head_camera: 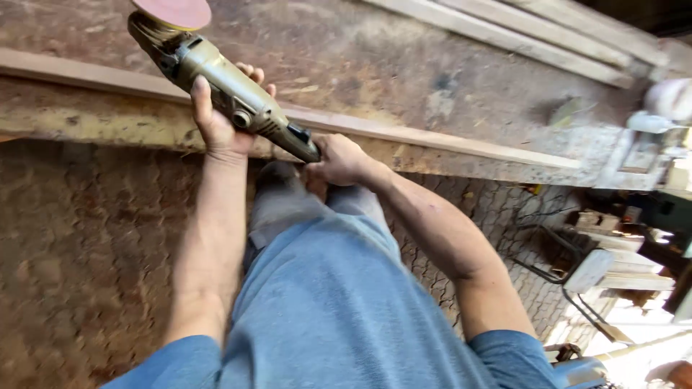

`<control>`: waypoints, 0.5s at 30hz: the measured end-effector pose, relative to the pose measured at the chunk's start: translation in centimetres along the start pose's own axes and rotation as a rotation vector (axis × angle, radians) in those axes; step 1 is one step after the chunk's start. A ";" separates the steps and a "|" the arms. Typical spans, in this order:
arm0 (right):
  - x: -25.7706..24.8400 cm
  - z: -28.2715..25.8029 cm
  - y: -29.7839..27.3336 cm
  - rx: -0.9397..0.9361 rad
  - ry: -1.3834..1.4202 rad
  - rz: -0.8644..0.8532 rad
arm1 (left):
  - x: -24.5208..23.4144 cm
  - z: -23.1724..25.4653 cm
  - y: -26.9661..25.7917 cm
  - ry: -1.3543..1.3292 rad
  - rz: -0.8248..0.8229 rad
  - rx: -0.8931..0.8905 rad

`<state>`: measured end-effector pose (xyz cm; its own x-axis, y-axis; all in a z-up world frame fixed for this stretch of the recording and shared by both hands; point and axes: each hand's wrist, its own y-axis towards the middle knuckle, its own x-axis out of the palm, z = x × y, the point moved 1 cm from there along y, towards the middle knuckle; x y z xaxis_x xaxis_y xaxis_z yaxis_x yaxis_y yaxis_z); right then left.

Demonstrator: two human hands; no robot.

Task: Sanding a wooden plank and applying adhesive in a woodworking workshop.

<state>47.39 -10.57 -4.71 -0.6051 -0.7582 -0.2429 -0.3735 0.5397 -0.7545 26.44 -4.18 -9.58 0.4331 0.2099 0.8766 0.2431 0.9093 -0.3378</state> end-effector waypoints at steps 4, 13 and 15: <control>-3.6 2.6 0.7 0.133 -0.304 0.411 | -3.0 -4.4 5.6 0.095 -0.025 -0.206; -6.8 11.7 3.7 0.002 -0.591 0.637 | -1.0 -10.4 7.6 0.731 0.616 -0.426; -6.5 11.4 0.0 -0.093 -0.492 0.646 | -0.9 -10.6 7.3 0.807 0.639 -0.399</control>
